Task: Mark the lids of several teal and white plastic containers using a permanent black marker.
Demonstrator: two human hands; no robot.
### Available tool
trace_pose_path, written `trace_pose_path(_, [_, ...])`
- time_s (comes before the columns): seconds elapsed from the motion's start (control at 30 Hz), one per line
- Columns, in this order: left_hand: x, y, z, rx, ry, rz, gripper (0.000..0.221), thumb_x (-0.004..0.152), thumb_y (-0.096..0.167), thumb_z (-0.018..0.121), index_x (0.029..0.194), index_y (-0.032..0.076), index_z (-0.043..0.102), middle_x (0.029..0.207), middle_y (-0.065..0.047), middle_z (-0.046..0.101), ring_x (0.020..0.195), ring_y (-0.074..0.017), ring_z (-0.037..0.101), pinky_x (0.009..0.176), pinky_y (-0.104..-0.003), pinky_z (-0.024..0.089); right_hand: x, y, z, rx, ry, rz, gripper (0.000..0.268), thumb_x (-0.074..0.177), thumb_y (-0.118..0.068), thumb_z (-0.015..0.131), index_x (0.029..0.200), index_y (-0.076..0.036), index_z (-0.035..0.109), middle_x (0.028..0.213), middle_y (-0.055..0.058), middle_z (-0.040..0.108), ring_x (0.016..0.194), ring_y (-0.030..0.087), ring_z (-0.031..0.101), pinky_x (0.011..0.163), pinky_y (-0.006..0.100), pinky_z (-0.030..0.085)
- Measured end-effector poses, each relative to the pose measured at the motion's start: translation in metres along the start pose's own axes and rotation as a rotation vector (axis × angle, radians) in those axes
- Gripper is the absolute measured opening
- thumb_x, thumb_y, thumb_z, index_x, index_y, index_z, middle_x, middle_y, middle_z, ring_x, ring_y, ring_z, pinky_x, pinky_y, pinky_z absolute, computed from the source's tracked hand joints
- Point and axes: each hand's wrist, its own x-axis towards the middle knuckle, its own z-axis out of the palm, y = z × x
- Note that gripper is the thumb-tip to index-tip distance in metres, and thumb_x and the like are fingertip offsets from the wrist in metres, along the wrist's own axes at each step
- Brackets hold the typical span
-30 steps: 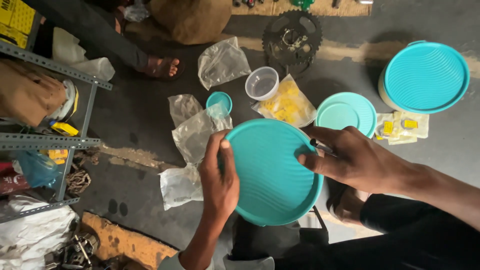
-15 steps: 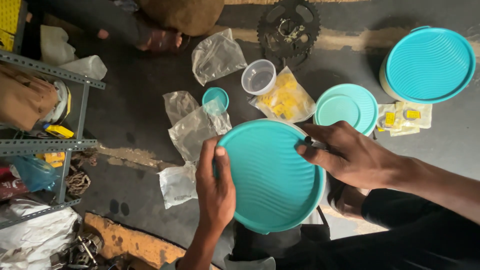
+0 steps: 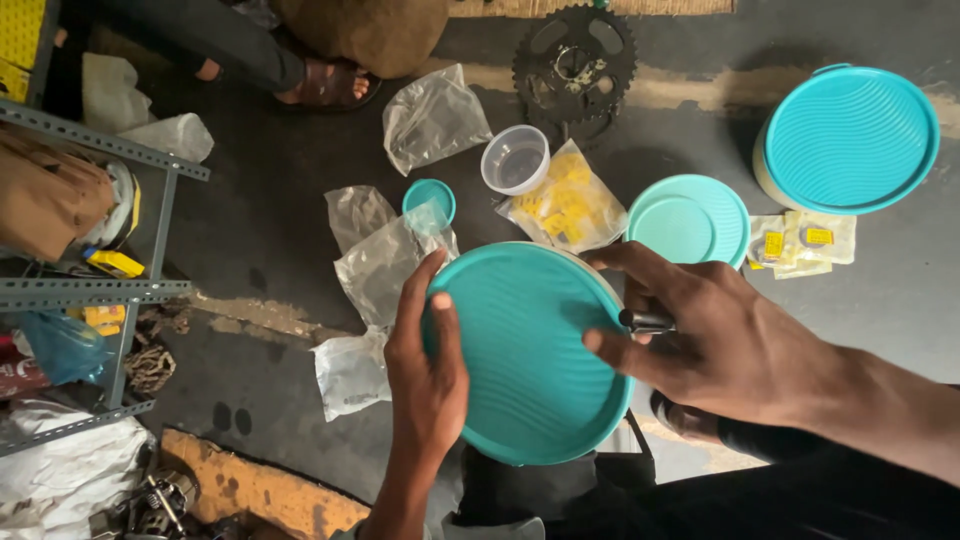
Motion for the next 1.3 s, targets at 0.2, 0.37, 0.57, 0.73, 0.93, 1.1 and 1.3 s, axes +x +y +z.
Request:
trace_pose_path(0.2, [-0.003, 0.006, 0.004, 0.097, -0.017, 0.023, 0.057, 0.102, 0.038, 0.057, 0.146, 0.003, 0.049, 0.134, -0.024, 0.065, 0.123, -0.0345, 0.066, 0.101, -0.047, 0.053, 0.002, -0.014, 0.005, -0.084, 0.114, 0.114, 0.041, 0.097, -0.032, 0.060, 0.126, -0.003, 0.057, 0.070, 0.019, 0.073, 0.060, 0.029, 0.077, 0.050, 0.044, 0.060])
trace_pose_path(0.37, [0.003, 0.022, 0.003, 0.044, -0.073, -0.074, 0.056, 0.090, 0.034, 0.073, 0.134, 0.004, 0.054, 0.108, -0.018, 0.075, 0.095, -0.0277, 0.079, 0.080, -0.042, 0.064, 0.001, 0.000, 0.009, -0.050, 0.189, -0.052, 0.031, 0.093, -0.024, 0.060, 0.112, 0.000, 0.057, 0.068, 0.018, 0.071, 0.059, 0.031, 0.075, 0.052, 0.045, 0.056])
trace_pose_path(0.57, [0.010, 0.015, 0.006, -0.040, -0.100, -0.134, 0.049, 0.090, 0.032, 0.076, 0.126, 0.005, 0.057, 0.099, -0.012, 0.076, 0.090, -0.0233, 0.079, 0.077, -0.039, 0.065, 0.010, 0.002, 0.009, 0.040, 0.187, 0.006, 0.026, 0.094, -0.025, 0.064, 0.105, -0.002, 0.057, 0.062, 0.014, 0.068, 0.052, 0.026, 0.070, 0.047, 0.043, 0.052])
trace_pose_path(0.73, [0.008, 0.009, 0.008, -0.084, -0.069, -0.126, 0.049, 0.091, 0.033, 0.076, 0.127, 0.005, 0.059, 0.106, -0.011, 0.074, 0.098, -0.0232, 0.075, 0.084, -0.040, 0.062, 0.012, 0.011, 0.011, 0.156, 0.164, 0.006, 0.034, 0.097, -0.030, 0.064, 0.115, -0.003, 0.055, 0.069, 0.010, 0.070, 0.056, 0.022, 0.069, 0.048, 0.039, 0.053])
trace_pose_path(0.93, [-0.006, -0.005, 0.006, 0.015, 0.011, -0.018, 0.059, 0.092, 0.034, 0.077, 0.140, 0.007, 0.054, 0.128, -0.015, 0.067, 0.118, -0.0286, 0.069, 0.098, -0.043, 0.057, 0.001, 0.041, 0.032, 0.167, -0.004, 0.142, 0.074, 0.088, -0.057, 0.072, 0.134, -0.003, 0.050, 0.091, 0.024, 0.070, 0.078, 0.038, 0.068, 0.070, 0.046, 0.055])
trace_pose_path(1.1, [-0.011, 0.008, -0.002, 0.858, 0.048, 0.622, 0.067, 0.089, 0.013, 0.068, 0.152, 0.013, 0.044, 0.156, -0.017, 0.041, 0.146, -0.0460, 0.035, 0.118, -0.066, 0.028, -0.005, 0.026, 0.038, 0.274, -0.008, 0.121, 0.093, 0.078, -0.071, 0.063, 0.136, -0.001, 0.049, 0.112, 0.026, 0.067, 0.085, 0.033, 0.078, 0.071, 0.044, 0.063])
trace_pose_path(1.3, [0.004, 0.028, -0.010, 1.096, -0.387, 0.784, 0.071, 0.092, 0.034, 0.060, 0.157, 0.016, 0.037, 0.165, -0.017, 0.028, 0.155, -0.0438, 0.023, 0.122, -0.067, 0.024, 0.002, 0.018, 0.030, 0.212, -0.065, 0.264, 0.080, 0.087, -0.056, 0.062, 0.151, -0.011, 0.047, 0.088, 0.025, 0.072, 0.067, 0.036, 0.071, 0.062, 0.045, 0.058])
